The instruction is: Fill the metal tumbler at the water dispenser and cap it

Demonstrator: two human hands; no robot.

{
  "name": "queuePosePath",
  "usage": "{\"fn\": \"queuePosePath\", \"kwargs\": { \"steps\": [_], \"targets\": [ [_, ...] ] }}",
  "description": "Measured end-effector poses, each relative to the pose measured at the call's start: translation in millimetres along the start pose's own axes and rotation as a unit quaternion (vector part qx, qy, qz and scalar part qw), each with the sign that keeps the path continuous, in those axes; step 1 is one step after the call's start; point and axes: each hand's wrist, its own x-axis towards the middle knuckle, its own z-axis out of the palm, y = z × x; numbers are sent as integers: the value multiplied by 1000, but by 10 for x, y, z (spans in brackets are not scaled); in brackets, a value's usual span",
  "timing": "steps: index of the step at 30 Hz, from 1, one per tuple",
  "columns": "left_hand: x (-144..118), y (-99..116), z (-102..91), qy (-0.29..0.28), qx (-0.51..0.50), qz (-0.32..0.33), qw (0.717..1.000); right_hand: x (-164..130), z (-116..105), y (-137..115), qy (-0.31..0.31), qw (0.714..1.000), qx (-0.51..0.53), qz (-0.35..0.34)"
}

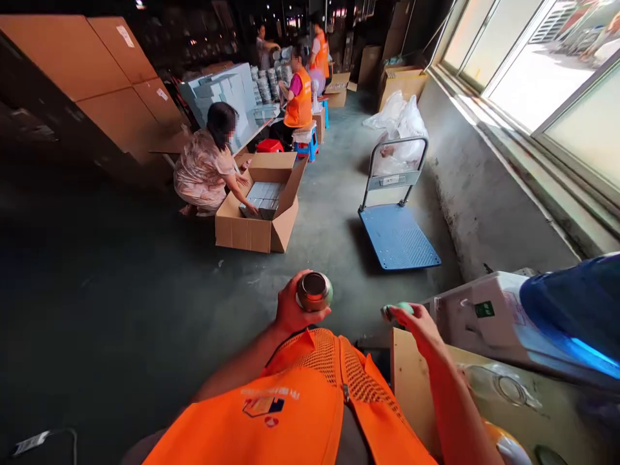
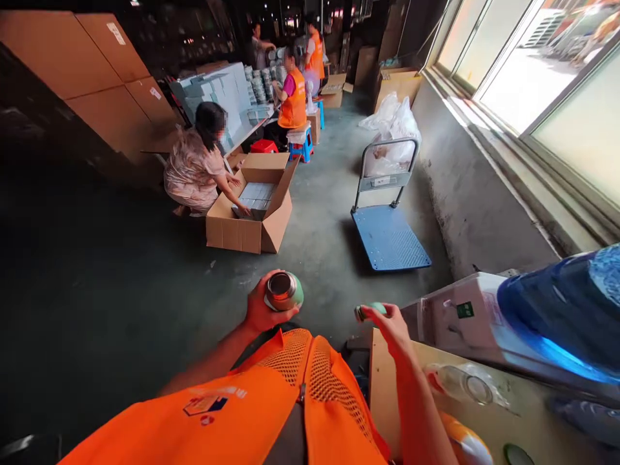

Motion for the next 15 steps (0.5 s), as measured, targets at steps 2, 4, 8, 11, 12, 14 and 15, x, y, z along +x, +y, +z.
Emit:
{"fn": "queuePosePath", "kwargs": {
  "steps": [2,4,8,11,12,14,15],
  "targets": [
    [85,15,3,-12,1,-9,1000,112,148,-221,-26,991,126,23],
    [152,75,-27,-17,0,0,1000,135,242,-425,-47,972,228,25],
    [286,413,-234,-22,0,22,1000,-3,275,-784,-102,933,345,19],
    [390,817,-483,-41,10,58,997,-129,257,-887,-159,895,412,59],
    [421,958,-569,-44,7,82,996,-162,259,-885,-173,883,429,78],
    [468,1213,-729,-43,-11,124,991,-213,284,-846,-191,867,445,112],
    [481,1316,-801,-43,-20,136,990,-235,306,-818,-198,863,447,125]
  ]
}}
